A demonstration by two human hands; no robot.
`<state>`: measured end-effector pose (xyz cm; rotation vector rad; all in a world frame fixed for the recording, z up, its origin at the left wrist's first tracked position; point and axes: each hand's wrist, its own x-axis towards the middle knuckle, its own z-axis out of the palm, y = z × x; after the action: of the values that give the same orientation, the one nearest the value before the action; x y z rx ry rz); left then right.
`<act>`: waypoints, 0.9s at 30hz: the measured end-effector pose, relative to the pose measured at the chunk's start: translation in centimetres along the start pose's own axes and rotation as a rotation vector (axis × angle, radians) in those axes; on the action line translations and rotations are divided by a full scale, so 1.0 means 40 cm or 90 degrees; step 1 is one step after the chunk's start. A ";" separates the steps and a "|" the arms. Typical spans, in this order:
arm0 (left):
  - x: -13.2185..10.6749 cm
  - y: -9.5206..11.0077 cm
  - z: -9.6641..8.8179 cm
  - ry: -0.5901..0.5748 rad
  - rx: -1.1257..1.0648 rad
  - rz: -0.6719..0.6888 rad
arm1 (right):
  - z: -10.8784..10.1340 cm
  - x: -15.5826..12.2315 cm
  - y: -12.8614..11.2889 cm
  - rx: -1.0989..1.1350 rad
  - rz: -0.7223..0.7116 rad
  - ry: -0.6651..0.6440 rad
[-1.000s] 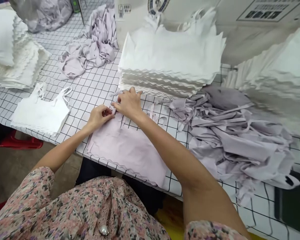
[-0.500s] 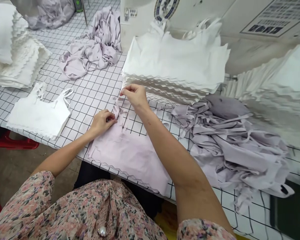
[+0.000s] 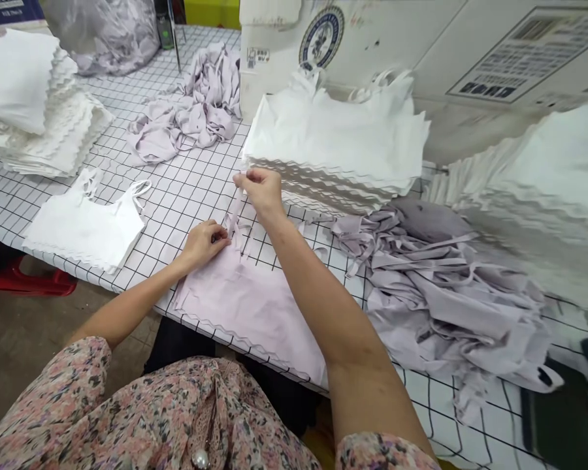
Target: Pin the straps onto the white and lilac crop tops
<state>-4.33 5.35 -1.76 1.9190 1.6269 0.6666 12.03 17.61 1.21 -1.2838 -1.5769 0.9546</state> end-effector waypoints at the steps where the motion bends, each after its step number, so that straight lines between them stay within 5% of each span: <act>1: -0.001 0.000 0.000 0.001 -0.004 -0.001 | -0.016 0.003 -0.014 0.049 0.004 0.022; 4: -0.002 0.000 0.001 0.006 -0.011 -0.001 | -0.057 -0.009 -0.064 0.113 -0.042 0.064; 10: 0.000 0.004 -0.036 0.125 -0.167 0.007 | -0.094 -0.108 -0.092 -0.170 -0.280 -0.040; 15: -0.009 0.008 -0.111 0.098 -0.280 0.028 | -0.176 -0.144 0.018 -0.323 -0.198 0.004; 19: -0.025 0.019 -0.127 0.041 -0.299 0.005 | -0.239 -0.156 0.086 -0.410 -0.102 -0.107; 23: -0.036 0.043 -0.106 -0.019 -0.318 -0.017 | -0.227 -0.168 0.092 -0.457 -0.052 -0.238; 27: -0.031 0.053 -0.106 -0.028 -0.324 -0.016 | -0.210 -0.156 0.095 -0.441 -0.064 -0.253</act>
<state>-5.85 4.19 2.76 1.5270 1.2940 0.9176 21.76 12.46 -0.49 -1.5038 -2.3953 0.6348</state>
